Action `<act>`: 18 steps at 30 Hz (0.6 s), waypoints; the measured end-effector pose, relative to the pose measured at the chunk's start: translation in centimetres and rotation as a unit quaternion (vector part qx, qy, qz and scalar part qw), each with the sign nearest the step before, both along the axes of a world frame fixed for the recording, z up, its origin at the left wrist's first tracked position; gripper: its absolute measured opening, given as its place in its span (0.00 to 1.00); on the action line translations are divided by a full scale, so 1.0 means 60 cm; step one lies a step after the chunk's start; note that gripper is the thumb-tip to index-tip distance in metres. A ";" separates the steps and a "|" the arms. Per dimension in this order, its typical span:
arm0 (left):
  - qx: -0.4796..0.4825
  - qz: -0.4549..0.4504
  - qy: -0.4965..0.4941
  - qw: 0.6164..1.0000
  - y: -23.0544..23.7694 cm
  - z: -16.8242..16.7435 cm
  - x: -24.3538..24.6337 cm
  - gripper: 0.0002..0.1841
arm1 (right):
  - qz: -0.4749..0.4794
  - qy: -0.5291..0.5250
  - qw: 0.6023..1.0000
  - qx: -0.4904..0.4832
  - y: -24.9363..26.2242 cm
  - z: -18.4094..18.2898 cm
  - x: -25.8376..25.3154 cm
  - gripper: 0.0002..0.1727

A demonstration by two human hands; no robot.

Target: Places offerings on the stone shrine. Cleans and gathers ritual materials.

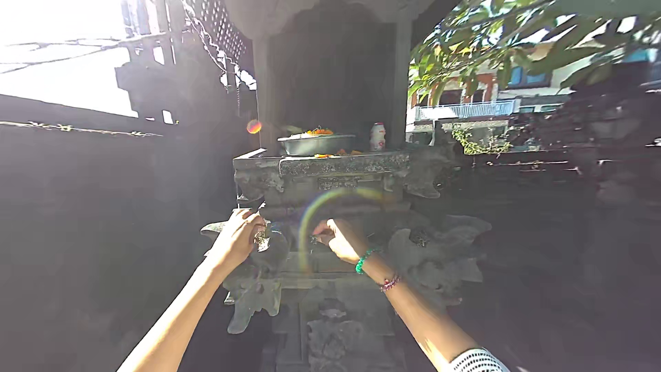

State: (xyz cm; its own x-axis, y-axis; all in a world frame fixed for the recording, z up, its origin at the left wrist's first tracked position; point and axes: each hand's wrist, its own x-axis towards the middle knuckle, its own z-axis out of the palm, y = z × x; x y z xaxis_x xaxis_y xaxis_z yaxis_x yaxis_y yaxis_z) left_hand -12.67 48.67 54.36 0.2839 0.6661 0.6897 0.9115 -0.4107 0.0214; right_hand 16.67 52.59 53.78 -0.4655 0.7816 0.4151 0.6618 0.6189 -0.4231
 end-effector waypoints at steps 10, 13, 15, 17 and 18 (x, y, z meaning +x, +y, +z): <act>0.155 -0.113 -0.149 0.970 -0.004 0.329 0.077 0.13 | -0.132 0.117 0.977 0.119 -0.086 0.189 0.331 0.06; 0.108 -0.133 -0.120 0.978 0.063 0.377 0.136 0.18 | -0.066 0.179 0.969 0.154 -0.052 0.298 0.274 0.10; 0.092 -0.114 -0.077 0.986 0.101 0.385 0.163 0.13 | -0.029 0.162 0.968 0.192 -0.021 0.359 0.206 0.15; 0.067 -0.079 -0.040 0.994 0.114 0.385 0.171 0.13 | -0.012 0.098 0.965 0.245 0.002 0.396 0.134 0.12; 0.046 -0.058 -0.037 0.997 0.112 0.385 0.172 0.16 | -0.005 0.041 0.963 0.265 0.007 0.405 0.108 0.11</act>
